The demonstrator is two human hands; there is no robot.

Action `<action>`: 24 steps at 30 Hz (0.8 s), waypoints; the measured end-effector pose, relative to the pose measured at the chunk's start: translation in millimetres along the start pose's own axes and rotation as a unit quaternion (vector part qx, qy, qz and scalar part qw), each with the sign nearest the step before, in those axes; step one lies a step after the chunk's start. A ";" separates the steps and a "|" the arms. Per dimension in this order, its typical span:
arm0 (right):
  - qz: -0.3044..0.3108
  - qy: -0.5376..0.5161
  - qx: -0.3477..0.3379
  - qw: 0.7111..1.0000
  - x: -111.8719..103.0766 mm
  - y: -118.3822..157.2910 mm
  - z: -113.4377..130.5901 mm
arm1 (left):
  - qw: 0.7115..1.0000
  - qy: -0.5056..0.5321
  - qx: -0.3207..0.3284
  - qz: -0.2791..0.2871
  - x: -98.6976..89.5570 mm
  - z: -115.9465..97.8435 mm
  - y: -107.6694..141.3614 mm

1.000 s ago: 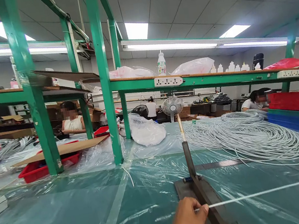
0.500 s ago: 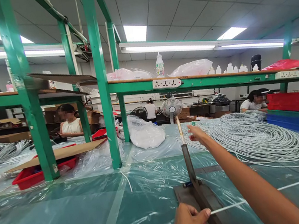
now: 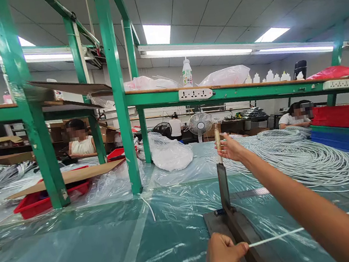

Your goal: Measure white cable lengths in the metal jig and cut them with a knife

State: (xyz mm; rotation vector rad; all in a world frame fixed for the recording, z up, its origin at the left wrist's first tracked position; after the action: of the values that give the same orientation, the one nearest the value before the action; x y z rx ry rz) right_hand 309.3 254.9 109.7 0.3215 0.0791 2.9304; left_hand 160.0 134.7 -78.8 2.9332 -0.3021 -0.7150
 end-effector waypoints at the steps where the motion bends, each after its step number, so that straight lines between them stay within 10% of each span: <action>1: 0.005 -0.007 -0.001 1.000 -5.2 13.1 4.3 | 1.000 0.004 0.003 0.008 0.5 -2.3 1.1; 7: 0.001 -0.007 0.023 1.000 -45.0 131.3 0.9 | 1.000 0.003 0.008 0.008 2.5 -1.5 -0.5; 13: -0.070 0.069 0.134 0.986 -72.8 235.2 -51.6 | 0.999 -0.003 0.033 0.007 4.8 -0.7 -5.6; 24: 0.097 0.118 0.197 0.968 -54.0 244.6 -140.2 | 0.999 -0.026 0.036 -0.002 0.7 -9.8 1.8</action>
State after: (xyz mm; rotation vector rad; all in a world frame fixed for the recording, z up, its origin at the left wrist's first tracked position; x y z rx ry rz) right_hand 285.1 0.2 -20.3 0.0330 0.7093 3.1175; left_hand 164.9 133.3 -70.2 2.9871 -0.3334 -0.7982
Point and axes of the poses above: each hand's wrist, its own y-axis away from the middle knuckle, its own x-axis out of the palm, z = x × y, the point moved 8 cm from there along -y, towards the middle knuckle, and after that the axes turned 2 degrees about y, right-handed, at the moved point
